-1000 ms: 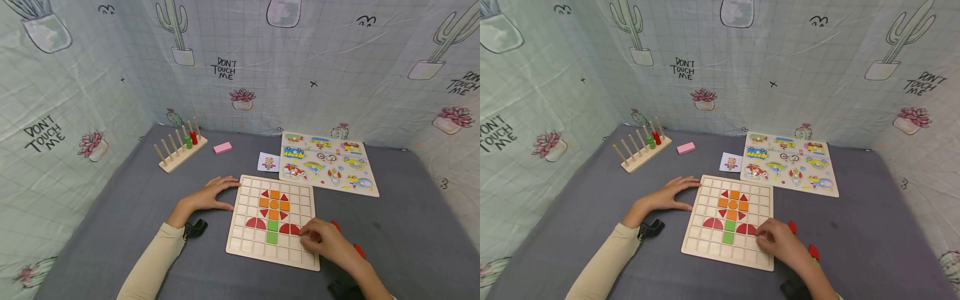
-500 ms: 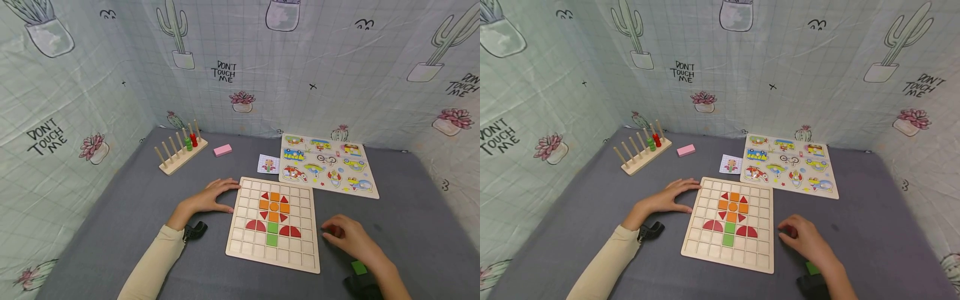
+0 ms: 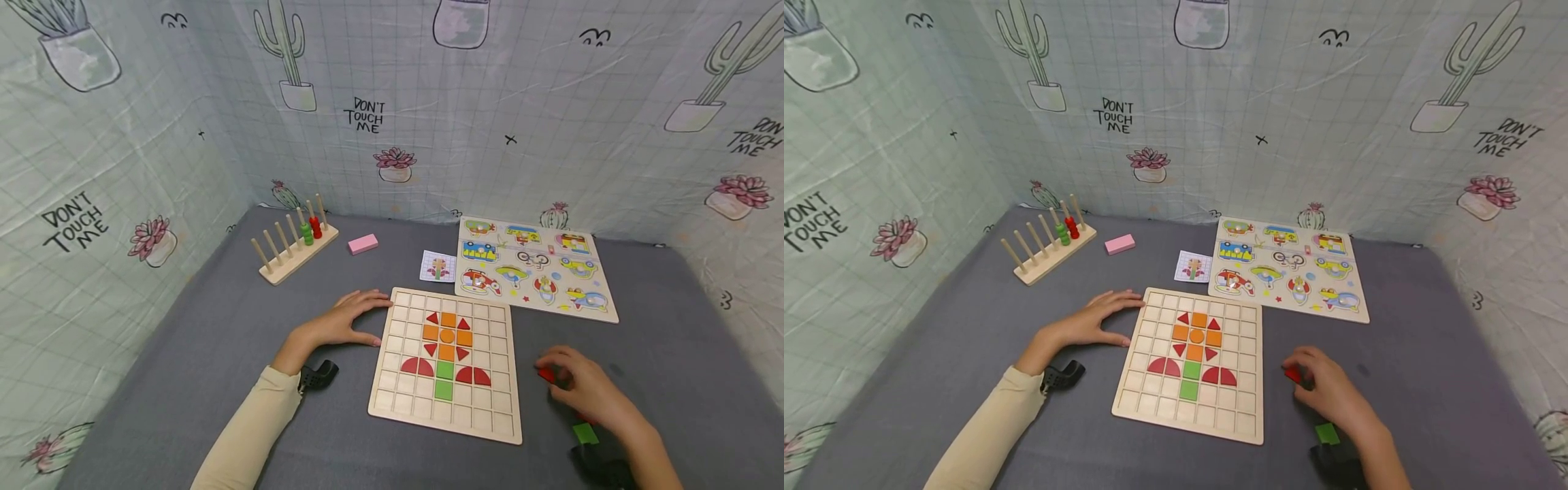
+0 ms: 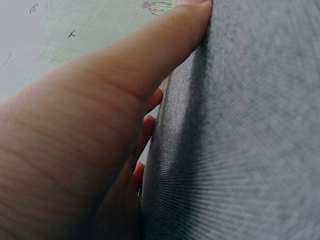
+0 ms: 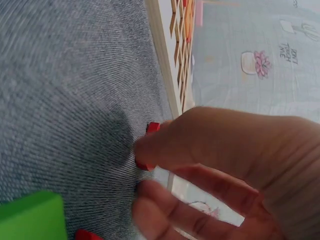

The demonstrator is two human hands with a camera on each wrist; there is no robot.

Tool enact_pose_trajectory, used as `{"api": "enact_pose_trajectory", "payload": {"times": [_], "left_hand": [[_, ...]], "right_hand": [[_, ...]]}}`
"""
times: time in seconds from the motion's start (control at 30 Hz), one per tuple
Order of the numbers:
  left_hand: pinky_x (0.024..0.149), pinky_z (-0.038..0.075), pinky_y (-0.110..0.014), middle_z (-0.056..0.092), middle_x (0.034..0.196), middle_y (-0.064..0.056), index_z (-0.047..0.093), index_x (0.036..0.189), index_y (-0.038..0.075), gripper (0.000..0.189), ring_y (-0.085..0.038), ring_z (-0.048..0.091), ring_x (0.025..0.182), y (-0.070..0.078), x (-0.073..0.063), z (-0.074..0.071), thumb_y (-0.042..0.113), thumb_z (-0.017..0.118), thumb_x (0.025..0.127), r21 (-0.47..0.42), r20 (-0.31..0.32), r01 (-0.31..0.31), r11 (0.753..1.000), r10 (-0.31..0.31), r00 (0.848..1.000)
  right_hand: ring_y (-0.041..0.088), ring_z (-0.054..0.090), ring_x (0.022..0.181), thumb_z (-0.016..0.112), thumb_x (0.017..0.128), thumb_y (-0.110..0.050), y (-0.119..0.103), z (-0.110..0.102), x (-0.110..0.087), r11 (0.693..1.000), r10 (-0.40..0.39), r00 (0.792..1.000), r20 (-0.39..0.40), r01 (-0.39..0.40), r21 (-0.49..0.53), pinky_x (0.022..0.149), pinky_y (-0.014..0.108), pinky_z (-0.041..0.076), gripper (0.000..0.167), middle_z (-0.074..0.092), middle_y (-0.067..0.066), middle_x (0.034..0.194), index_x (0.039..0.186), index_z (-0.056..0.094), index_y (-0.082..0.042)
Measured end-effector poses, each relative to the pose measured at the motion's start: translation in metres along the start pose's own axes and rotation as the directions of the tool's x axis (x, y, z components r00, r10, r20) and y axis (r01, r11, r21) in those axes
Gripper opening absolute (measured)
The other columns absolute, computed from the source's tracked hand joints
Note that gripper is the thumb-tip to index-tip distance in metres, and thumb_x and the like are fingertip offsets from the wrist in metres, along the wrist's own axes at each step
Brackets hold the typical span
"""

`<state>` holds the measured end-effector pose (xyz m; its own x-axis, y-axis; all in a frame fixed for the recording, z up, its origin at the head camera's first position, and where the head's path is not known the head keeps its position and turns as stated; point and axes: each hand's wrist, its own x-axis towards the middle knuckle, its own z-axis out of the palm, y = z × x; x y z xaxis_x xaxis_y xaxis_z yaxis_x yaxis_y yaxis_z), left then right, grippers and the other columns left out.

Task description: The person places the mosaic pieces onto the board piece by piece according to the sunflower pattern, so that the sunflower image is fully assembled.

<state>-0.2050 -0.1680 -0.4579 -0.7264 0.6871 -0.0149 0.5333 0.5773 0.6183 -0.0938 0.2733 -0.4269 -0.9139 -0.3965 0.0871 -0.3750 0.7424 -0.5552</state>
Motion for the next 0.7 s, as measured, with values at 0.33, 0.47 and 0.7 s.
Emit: {"api": "enact_pose_trajectory", "payload": {"times": [0.33,0.47,0.7], "left_hand": [[0.12,0.008,-0.052,0.037,0.154,-0.009,0.044,0.147,0.017,0.075,-0.029,0.021,0.147,0.0005,-0.0001,-0.0004,0.035,0.078,0.083,-0.013,0.003,0.007,1.0,-0.007,1.0],[0.12,0.007,-0.052,0.037,0.154,-0.009,0.044,0.147,0.016,0.075,-0.029,0.021,0.148,0.0002,-0.0001,-0.0011,0.035,0.078,0.083,-0.012,0.001,0.008,1.0,-0.008,1.0],[0.12,0.008,-0.052,0.037,0.154,-0.008,0.044,0.147,0.017,0.075,-0.029,0.021,0.148,-0.0006,0.0002,0.0,0.036,0.078,0.083,0.003,0.004,0.013,1.0,-0.013,1.0]], "right_hand": [[0.0,0.052,0.071,0.075,0.076,0.008,-0.0024,0.0005,0.0034,0.997,0.047,0.998,0.046,-0.05,0.057,0.059,0.023,0.05,0.031,0.06,0.008,0.101,0.105,0.068,-0.001],[-0.001,0.049,0.067,0.08,0.075,0.002,-0.003,0.0022,0.0041,0.998,0.027,0.999,0.025,-0.028,0.056,0.054,0.022,0.045,0.031,0.059,0.006,0.097,0.104,0.069,-0.001],[-0.001,0.044,0.064,0.081,0.077,-0.005,-0.0037,0.0065,0.0054,0.998,0.051,0.999,0.008,-0.052,0.044,0.053,0.023,0.042,0.026,0.057,0.0,0.09,0.1,0.07,-0.003]]}}
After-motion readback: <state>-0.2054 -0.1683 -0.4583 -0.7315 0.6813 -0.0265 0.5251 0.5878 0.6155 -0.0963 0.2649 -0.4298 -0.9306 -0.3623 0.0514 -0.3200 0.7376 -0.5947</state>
